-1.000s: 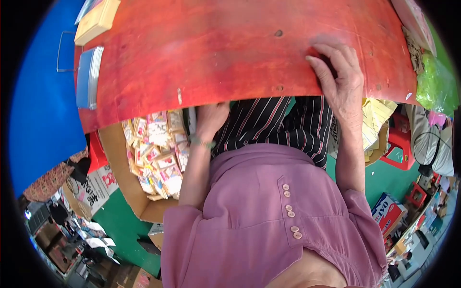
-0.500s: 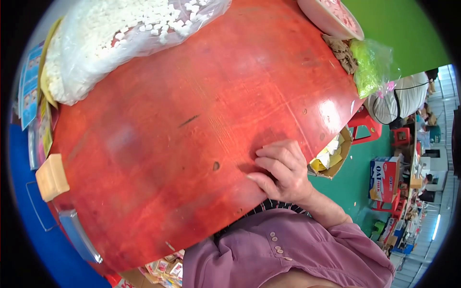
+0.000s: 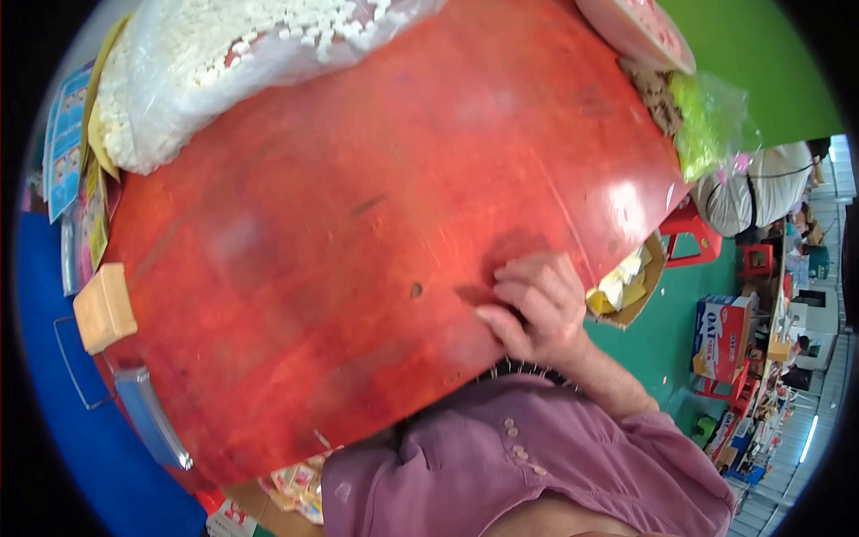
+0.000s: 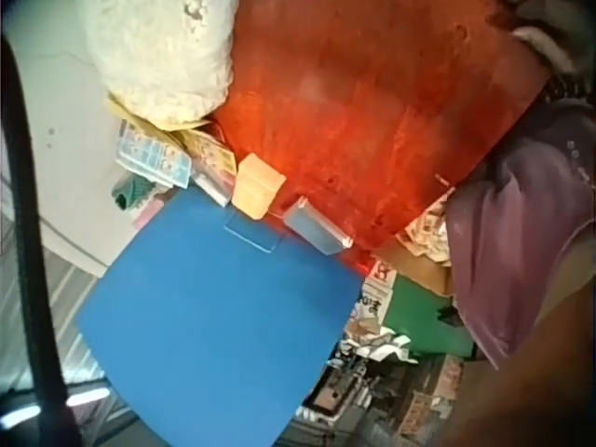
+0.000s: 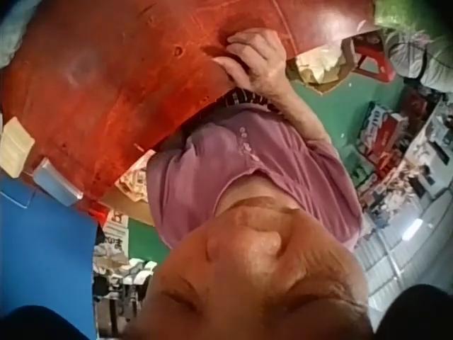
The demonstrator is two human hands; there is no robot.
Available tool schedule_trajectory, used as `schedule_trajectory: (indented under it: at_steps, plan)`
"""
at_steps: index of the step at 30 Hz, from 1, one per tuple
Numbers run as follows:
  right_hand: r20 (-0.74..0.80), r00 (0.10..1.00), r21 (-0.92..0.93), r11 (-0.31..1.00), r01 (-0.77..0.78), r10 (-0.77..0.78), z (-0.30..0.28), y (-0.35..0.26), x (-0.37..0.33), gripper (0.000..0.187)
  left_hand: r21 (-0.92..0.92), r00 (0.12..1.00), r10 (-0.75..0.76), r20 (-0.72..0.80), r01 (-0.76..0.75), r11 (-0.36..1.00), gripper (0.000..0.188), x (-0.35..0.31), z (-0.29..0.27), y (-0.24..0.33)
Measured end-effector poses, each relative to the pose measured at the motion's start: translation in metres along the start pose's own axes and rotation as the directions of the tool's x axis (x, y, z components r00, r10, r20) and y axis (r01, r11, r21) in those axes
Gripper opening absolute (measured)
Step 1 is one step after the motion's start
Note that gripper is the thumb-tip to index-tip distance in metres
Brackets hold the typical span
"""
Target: Assembling small decorative boxes by applying stickers, ribbons, and filling them with white pellets.
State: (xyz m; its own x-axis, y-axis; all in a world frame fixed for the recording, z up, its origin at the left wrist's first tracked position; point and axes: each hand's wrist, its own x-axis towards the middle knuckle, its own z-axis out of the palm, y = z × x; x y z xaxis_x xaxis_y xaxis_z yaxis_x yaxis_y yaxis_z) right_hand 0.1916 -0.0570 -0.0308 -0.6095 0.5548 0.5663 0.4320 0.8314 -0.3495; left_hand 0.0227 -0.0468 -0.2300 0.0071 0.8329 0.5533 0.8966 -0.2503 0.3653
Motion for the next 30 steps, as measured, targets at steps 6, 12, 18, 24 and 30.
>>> schedule_trajectory:
  at_steps: [6, 12, 18, 24, 30]
  plan:
    - [-0.093, 0.995, 0.215, 0.974, 0.066, -0.047, -0.01, 0.01, -0.007, 0.015, 0.057, 0.986, 0.051, 0.159, -0.06, 0.997, 0.015, -0.072, -0.064, 0.056]
    - [-0.085, 0.953, 0.468, 0.856, -0.219, 0.291, -0.069, 0.032, -0.049, 0.011, -0.167, 0.925, 0.032, 0.378, 0.035, 0.985, 0.01, -0.056, -0.098, 0.099]
    - [0.421, 0.87, 0.317, 0.857, -0.406, 0.256, -0.119, 0.039, -0.105, 0.072, -0.643, 0.906, 0.229, 0.357, 0.06, 0.763, 0.005, -0.02, -0.114, 0.147]
    - [0.439, 0.871, 0.151, 0.938, -0.312, 0.22, -0.097, 0.026, -0.14, 0.041, -0.717, 0.866, 0.333, 0.373, 0.041, 0.696, 0.008, 0.014, -0.132, 0.181]
    - [0.319, 0.685, 0.422, 0.549, -0.722, 0.655, -0.125, 0.046, -0.145, 0.007, -0.536, 0.762, 0.135, 0.633, 0.305, 0.787, 0.031, 0.019, -0.151, 0.171]
